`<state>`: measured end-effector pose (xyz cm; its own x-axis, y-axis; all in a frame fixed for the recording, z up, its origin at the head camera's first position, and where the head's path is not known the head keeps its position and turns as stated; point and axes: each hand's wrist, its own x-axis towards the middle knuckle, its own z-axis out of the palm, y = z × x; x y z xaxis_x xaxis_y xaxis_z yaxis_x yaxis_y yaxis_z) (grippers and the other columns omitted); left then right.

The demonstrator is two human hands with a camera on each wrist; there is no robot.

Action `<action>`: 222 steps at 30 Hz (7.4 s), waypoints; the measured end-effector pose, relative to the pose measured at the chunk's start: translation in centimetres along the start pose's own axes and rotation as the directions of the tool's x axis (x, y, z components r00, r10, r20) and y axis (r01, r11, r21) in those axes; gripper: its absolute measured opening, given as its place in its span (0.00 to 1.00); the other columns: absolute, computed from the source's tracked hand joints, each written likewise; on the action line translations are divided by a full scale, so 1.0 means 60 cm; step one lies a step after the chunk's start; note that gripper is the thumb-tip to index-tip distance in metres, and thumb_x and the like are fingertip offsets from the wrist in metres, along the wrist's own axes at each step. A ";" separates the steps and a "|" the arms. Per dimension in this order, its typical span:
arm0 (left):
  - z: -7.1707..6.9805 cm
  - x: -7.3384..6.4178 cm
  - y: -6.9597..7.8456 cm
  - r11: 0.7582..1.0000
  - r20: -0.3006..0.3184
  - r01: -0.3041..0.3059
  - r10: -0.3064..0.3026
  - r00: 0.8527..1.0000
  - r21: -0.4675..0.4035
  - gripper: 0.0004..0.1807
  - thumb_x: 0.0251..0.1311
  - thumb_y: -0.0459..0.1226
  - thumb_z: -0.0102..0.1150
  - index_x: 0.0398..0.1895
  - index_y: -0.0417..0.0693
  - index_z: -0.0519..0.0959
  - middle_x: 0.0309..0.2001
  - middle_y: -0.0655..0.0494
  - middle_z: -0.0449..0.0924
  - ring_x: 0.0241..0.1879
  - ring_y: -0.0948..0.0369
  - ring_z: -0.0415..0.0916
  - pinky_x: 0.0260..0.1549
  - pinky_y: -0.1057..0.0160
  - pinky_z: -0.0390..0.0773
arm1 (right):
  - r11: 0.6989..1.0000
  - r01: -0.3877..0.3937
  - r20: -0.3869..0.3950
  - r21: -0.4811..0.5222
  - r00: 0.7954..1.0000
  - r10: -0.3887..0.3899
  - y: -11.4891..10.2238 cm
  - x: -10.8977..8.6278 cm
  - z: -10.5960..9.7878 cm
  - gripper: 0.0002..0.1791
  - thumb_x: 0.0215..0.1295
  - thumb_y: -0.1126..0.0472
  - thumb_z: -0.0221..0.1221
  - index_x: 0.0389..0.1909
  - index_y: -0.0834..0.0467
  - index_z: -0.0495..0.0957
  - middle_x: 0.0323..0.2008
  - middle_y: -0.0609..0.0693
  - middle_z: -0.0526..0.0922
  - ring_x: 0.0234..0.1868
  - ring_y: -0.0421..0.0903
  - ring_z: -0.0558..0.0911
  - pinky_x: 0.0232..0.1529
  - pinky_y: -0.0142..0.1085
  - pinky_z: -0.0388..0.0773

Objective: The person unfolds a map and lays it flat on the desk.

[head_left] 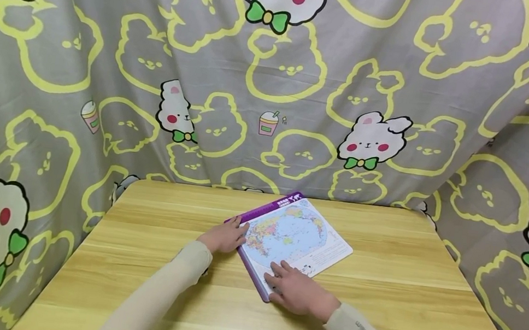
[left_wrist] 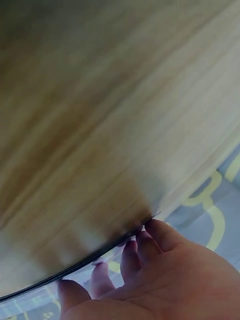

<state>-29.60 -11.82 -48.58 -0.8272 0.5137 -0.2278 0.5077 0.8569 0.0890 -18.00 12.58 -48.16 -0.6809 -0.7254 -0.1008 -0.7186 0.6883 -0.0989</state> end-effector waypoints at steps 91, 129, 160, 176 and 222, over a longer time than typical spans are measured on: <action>0.014 -0.070 0.047 0.988 -0.005 -0.066 0.067 0.998 0.140 0.36 0.68 0.55 0.45 0.69 0.38 0.61 0.69 0.39 0.56 0.68 0.45 0.53 0.58 0.51 0.69 | 0.990 -0.002 0.034 0.144 0.999 -0.003 0.040 -0.050 -0.001 0.32 0.62 0.45 0.59 0.63 0.57 0.71 0.66 0.60 0.65 0.66 0.64 0.61 0.60 0.59 0.62; 0.028 -0.099 0.089 0.950 -0.086 -0.107 0.138 0.987 0.294 0.23 0.68 0.38 0.45 0.66 0.45 0.67 0.65 0.43 0.66 0.63 0.47 0.65 0.50 0.55 0.76 | 0.986 -0.010 -0.029 0.167 0.999 0.015 0.100 -0.063 -0.001 0.28 0.63 0.52 0.59 0.60 0.63 0.72 0.64 0.66 0.65 0.64 0.68 0.61 0.58 0.64 0.60; 0.037 -0.109 0.128 0.920 -0.034 -0.100 0.121 0.992 0.378 0.24 0.70 0.40 0.46 0.68 0.52 0.66 0.65 0.46 0.66 0.63 0.52 0.66 0.50 0.59 0.76 | 0.982 -0.073 -0.003 0.174 0.997 0.074 0.146 -0.039 -0.003 0.30 0.62 0.51 0.60 0.61 0.65 0.71 0.64 0.67 0.65 0.65 0.69 0.60 0.62 0.59 0.59; 0.034 -0.110 0.136 0.928 -0.084 -0.069 0.107 0.991 0.366 0.22 0.70 0.39 0.46 0.67 0.51 0.68 0.63 0.45 0.68 0.61 0.52 0.68 0.53 0.59 0.74 | 0.984 -0.074 -0.017 0.164 0.997 0.078 0.160 -0.029 -0.010 0.31 0.61 0.51 0.61 0.61 0.65 0.72 0.64 0.67 0.65 0.64 0.69 0.61 0.62 0.59 0.60; 0.023 -0.090 0.097 0.980 -0.016 -0.038 0.042 0.999 0.193 0.32 0.70 0.50 0.44 0.68 0.37 0.62 0.69 0.41 0.57 0.68 0.47 0.55 0.63 0.56 0.62 | 0.999 0.038 -0.040 0.027 0.999 -0.037 0.045 0.080 -0.011 0.35 0.64 0.45 0.57 0.66 0.63 0.66 0.66 0.61 0.65 0.65 0.60 0.65 0.62 0.48 0.65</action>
<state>-21.85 -9.70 -48.16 -0.8089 0.5496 -0.2087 0.5757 0.8125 -0.0916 -23.32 10.95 -48.24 -0.6589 -0.7500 -0.0577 -0.7400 0.6601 -0.1294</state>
